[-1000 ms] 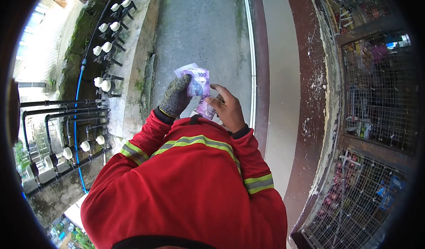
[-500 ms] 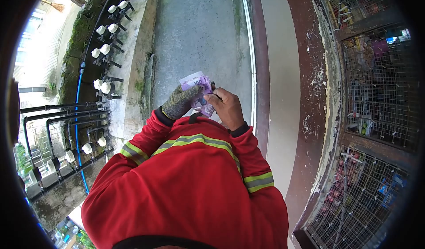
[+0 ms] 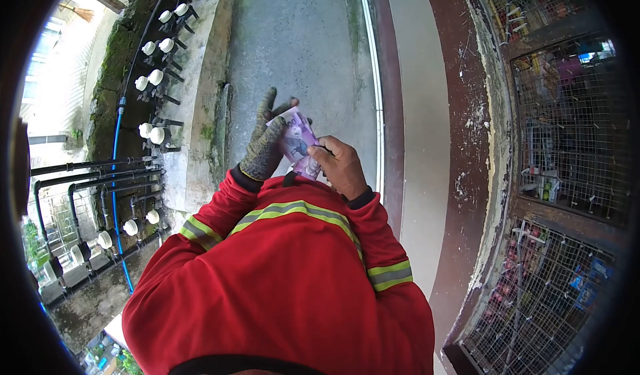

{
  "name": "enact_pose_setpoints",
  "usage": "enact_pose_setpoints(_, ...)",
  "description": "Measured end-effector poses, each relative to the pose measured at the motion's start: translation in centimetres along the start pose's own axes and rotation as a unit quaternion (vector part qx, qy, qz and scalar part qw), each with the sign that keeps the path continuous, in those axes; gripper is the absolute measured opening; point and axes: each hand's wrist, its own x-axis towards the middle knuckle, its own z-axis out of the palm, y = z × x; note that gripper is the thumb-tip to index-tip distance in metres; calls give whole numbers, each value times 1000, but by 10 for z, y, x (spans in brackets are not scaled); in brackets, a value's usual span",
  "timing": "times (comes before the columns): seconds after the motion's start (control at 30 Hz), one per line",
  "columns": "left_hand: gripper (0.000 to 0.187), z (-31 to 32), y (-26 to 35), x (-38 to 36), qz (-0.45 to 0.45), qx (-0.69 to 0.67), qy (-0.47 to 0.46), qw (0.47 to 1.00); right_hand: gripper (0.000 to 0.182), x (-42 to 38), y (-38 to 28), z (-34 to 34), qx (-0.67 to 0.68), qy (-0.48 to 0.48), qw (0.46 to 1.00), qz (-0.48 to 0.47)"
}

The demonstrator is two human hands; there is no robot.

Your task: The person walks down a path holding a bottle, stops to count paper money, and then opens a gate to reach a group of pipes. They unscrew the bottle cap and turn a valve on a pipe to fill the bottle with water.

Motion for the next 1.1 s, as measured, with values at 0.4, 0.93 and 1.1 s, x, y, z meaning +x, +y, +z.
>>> enact_pose_setpoints(0.4, 68, 6, -5, -17, -148, -77, -43, 985, 20, 0, 1, 2, 59, -11, 997, 49)
enact_pose_setpoints(0.93, 31, -227, -5, -85, -73, 373, 4, 925, 28, 35, 87, 61, -432, -312, 846, 17)
enact_pose_setpoints(1.1, 27, -233, -73, -147, -77, 588, 99, 799, 32, 31, 130, 93, -440, -399, 804, 32)
